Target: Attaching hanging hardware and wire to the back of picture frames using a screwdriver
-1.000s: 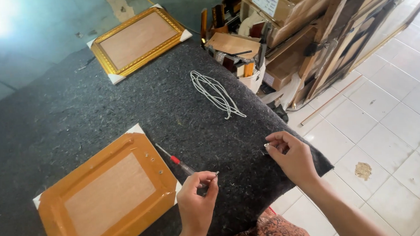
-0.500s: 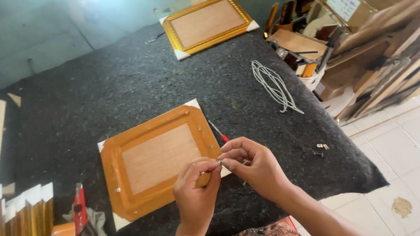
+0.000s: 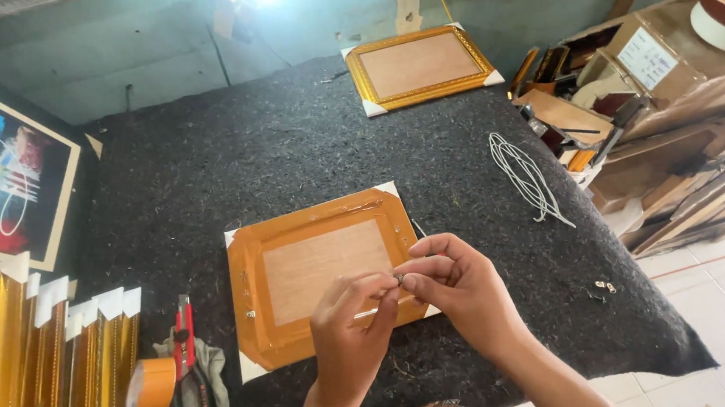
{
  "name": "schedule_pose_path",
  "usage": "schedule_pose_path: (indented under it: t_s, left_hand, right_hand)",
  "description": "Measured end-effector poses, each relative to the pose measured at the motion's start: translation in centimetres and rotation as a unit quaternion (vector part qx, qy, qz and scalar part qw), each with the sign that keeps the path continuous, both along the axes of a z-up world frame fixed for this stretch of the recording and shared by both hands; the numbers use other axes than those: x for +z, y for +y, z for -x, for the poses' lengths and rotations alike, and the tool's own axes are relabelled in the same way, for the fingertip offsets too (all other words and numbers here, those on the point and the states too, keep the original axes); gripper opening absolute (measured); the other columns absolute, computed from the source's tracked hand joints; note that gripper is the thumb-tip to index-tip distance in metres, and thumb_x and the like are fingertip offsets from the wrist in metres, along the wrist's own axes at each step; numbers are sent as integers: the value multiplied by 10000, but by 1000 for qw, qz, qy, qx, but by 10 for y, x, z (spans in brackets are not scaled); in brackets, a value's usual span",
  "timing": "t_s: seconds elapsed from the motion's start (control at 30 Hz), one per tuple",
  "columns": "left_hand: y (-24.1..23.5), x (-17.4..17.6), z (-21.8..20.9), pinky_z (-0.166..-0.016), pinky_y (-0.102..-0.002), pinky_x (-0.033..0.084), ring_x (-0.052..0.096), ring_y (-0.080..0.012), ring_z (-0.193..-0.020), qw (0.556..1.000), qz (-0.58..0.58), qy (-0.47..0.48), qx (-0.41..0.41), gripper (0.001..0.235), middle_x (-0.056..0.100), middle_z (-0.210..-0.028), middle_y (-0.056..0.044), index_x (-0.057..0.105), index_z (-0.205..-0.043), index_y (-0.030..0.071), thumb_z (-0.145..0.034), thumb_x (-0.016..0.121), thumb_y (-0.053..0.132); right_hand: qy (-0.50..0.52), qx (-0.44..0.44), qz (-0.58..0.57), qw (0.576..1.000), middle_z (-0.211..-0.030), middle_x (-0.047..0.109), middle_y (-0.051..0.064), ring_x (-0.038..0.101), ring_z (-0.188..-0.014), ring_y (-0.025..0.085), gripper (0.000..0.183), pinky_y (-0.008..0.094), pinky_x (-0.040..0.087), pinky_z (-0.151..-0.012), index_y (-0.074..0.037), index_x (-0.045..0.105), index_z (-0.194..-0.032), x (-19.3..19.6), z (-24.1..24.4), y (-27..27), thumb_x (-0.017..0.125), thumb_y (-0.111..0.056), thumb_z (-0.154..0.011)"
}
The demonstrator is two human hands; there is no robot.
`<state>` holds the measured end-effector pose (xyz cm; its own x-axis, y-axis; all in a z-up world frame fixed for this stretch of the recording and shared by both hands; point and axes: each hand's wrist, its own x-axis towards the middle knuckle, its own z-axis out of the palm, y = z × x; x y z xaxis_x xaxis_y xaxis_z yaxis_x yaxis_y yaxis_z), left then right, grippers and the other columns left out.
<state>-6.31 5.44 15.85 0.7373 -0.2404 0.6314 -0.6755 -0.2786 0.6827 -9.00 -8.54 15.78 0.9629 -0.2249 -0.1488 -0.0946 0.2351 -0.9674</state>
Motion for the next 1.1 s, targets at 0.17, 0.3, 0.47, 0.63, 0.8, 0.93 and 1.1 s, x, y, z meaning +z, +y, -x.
schedule_pose_path:
  t_s: [0.17, 0.3, 0.47, 0.63, 0.8, 0.93, 1.1]
  left_hand:
    - [1, 1, -8, -593, -250, 478, 595, -117, -623, 1000, 19, 20, -1, 42, 652, -734, 8, 616, -768, 114, -758, 650, 137]
    - [0, 7, -15, -581, -245, 468, 579, -107, -613, 1000, 12, 12, -10, 75, 648, -708, 22, 631, -776, 112, -737, 685, 146]
    - [1, 16, -24, -603, -250, 464, 590, -134, -657, 997, 4, -61, -49, 61, 657, -738, -7, 622, -789, 93, -769, 655, 140]
    - [3, 20, -27, -630, -266, 463, 597, -142, -683, 992, -1, -103, -74, 72, 658, -769, -19, 607, -798, 83, -783, 641, 145]
    - [4, 23, -26, -631, -256, 444, 552, -146, -668, 990, -16, -121, -71, 43, 650, -780, 6, 608, -793, 104, -798, 623, 144]
    - [7, 25, -26, -630, -250, 441, 539, -153, -687, 990, -26, -124, -66, 64, 649, -791, 1, 610, -798, 96, -785, 637, 153]
    - [8, 25, -30, -637, -251, 407, 486, -155, -669, 987, -41, -143, -62, 55, 635, -782, 33, 583, -784, 118, -819, 595, 159]
  right_hand:
    - [-12, -24, 72, 997, -771, 728, 135, 685, -676, 158, 235, 246, 547, -650, -9, 554, -913, 13, -2, 3, 663, 14, -706]
    - [-20, -43, 109, 993, -769, 726, 125, 670, -692, 127, 230, 214, 532, -651, -28, 574, -893, 16, -3, 1, 678, 27, -695]
    - [-25, -37, 165, 985, -766, 707, 94, 650, -678, 114, 204, 203, 546, -642, -37, 607, -858, 28, -5, -1, 687, 33, -684]
    - [2, -16, 253, 967, -722, 723, 51, 649, -631, 75, 165, 178, 526, -577, -73, 637, -841, 36, -4, -6, 693, -44, -688]
    - [-105, -13, 366, 925, -638, 682, -39, 523, -491, 25, 102, 173, 436, -466, -111, 598, -750, 34, -1, -7, 678, -141, -696]
    - [-163, -39, 368, 914, -676, 694, 3, 597, -542, 27, 153, 155, 500, -496, -92, 557, -749, 30, -1, -2, 696, -96, -684]
    - [-208, -63, 411, 886, -702, 697, -9, 632, -583, 22, 203, 140, 518, -504, -116, 491, -659, 34, -2, 3, 689, -77, -677]
